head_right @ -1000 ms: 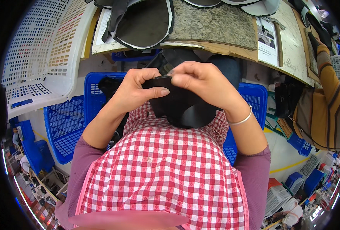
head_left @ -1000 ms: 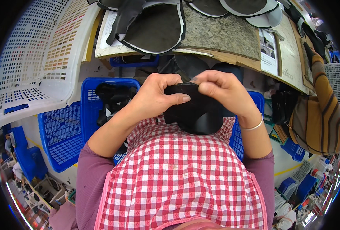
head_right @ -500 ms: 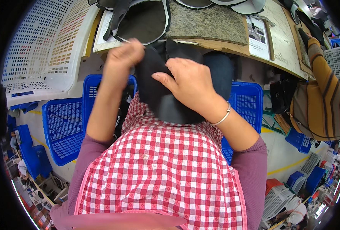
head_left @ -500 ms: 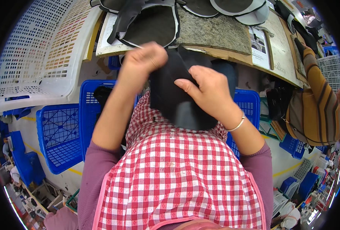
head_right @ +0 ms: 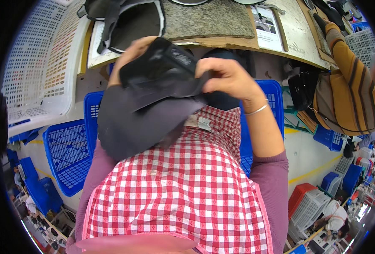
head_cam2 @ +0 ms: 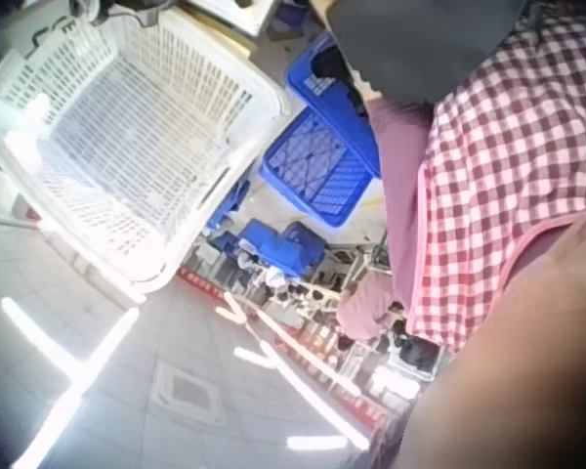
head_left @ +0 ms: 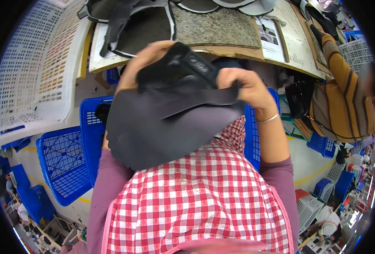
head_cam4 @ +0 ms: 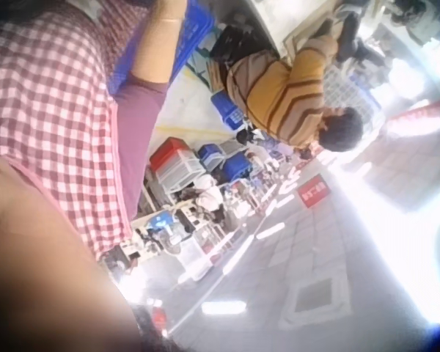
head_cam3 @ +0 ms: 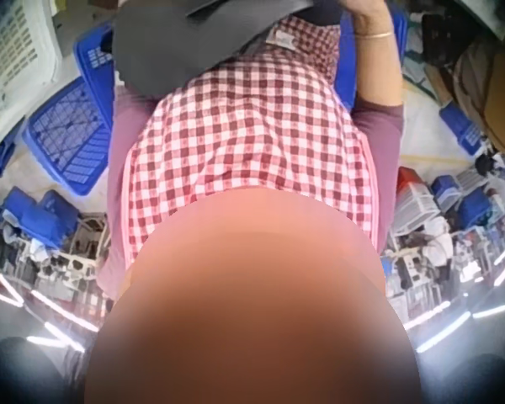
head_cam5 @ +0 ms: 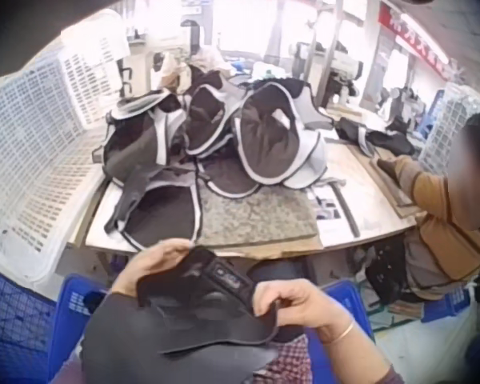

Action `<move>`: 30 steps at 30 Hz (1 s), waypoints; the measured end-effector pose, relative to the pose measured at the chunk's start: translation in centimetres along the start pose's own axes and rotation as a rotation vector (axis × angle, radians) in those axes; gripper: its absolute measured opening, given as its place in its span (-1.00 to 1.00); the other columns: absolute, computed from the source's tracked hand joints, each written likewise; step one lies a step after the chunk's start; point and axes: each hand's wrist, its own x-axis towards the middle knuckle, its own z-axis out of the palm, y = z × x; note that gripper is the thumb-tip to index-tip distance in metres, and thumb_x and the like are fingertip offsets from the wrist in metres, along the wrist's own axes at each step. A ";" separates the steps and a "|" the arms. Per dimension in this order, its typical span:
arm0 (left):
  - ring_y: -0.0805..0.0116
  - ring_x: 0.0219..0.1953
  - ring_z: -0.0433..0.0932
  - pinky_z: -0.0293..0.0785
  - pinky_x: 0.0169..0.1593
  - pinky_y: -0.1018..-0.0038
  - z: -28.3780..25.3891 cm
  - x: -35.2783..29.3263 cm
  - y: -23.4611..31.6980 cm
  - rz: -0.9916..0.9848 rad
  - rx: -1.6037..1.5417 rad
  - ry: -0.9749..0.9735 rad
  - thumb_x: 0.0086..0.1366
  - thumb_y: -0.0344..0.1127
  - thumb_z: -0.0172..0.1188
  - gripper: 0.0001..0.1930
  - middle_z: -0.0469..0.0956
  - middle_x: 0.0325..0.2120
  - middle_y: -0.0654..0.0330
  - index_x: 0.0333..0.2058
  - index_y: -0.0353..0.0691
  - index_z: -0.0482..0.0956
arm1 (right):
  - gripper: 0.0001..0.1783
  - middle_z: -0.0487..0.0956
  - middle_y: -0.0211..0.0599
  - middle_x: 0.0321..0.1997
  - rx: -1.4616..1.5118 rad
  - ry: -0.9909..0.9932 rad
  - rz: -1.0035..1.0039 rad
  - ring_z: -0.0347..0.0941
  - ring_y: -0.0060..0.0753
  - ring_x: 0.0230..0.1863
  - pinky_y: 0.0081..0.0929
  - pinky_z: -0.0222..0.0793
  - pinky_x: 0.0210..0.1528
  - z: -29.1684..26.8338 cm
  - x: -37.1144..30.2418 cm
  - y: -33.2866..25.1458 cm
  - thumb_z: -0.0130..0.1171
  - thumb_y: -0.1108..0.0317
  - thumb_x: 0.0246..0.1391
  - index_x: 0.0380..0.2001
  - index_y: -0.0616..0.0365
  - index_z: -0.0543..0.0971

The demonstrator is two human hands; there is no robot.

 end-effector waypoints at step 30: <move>0.29 -0.29 0.70 0.76 -0.23 0.51 1.2 -6.8 5.5 -0.268 -0.386 0.222 0.56 -0.32 0.05 -0.74 0.60 -0.13 -0.02 0.00 -0.44 0.52 | -0.52 0.59 -0.47 -0.19 -0.525 0.055 0.346 0.45 -0.54 -0.27 -0.53 0.39 -0.25 -1.2 -0.3 -2.6 0.60 0.42 -0.11 -0.14 0.13 0.55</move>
